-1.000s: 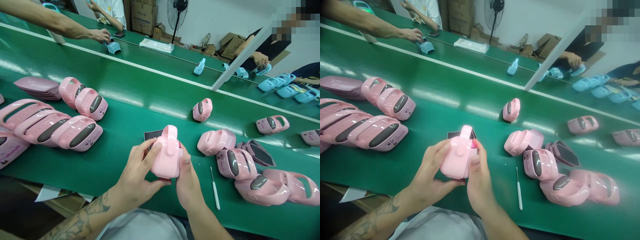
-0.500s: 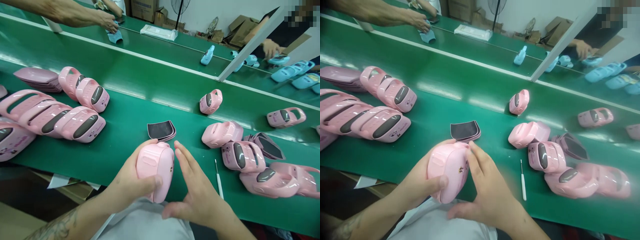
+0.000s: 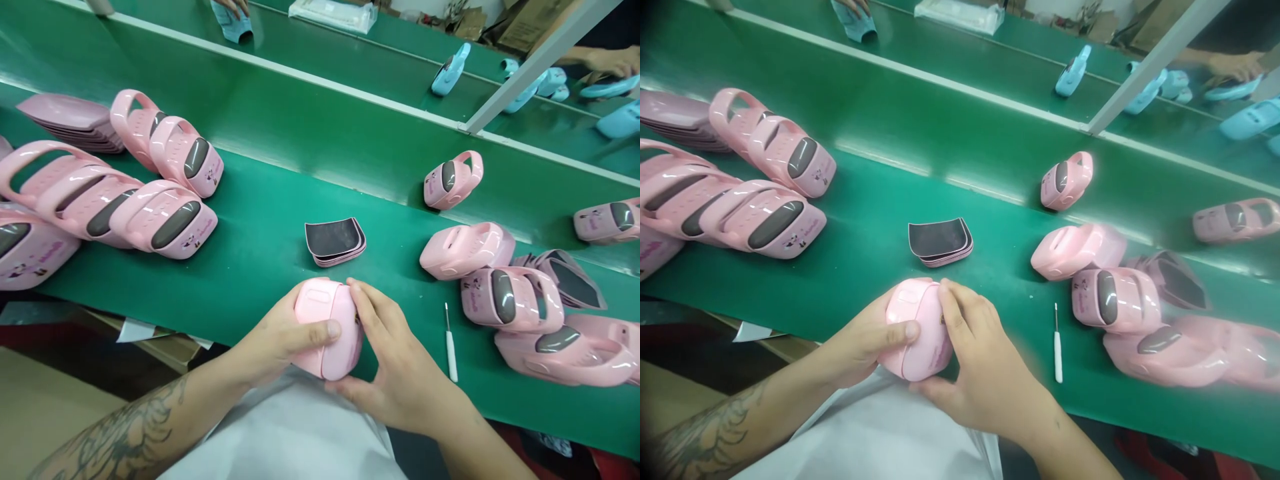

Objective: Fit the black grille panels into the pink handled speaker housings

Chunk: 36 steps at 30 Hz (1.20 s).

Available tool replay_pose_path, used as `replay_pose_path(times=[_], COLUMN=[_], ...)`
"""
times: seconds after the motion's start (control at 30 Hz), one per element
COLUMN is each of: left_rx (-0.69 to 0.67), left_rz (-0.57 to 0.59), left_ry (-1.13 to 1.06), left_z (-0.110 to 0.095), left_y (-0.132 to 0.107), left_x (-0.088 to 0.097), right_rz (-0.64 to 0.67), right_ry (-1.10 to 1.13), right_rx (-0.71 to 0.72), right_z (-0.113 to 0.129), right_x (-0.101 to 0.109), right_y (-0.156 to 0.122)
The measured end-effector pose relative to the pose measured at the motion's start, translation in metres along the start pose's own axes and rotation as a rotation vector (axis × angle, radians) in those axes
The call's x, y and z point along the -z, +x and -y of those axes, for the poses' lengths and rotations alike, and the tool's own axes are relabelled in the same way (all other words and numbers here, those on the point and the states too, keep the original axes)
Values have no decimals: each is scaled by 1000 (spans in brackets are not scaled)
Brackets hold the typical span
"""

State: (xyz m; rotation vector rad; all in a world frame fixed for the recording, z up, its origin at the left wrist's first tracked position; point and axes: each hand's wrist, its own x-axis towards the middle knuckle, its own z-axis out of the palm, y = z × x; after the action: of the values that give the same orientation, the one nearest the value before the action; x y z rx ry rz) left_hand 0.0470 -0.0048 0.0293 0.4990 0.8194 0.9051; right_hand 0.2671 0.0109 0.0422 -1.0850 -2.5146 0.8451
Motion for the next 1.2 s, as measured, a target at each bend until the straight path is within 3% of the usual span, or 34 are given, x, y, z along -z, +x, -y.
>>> replay_pose_path(times=[0.4,0.7,1.2], left_rx=[104,106,-4], left_rz=[-51,-37,-64], left_ry=[22,7,92], left_z=[-1,2,6], left_y=[2,4,-1], left_x=[-4,-7,-3], right_rz=[44,22,-124], right_ry=[23,-1,3], right_rx=[-64,-71,121], right_z=[5,5,4], right_x=[1,0,-5], right_y=[-4,-5,-5])
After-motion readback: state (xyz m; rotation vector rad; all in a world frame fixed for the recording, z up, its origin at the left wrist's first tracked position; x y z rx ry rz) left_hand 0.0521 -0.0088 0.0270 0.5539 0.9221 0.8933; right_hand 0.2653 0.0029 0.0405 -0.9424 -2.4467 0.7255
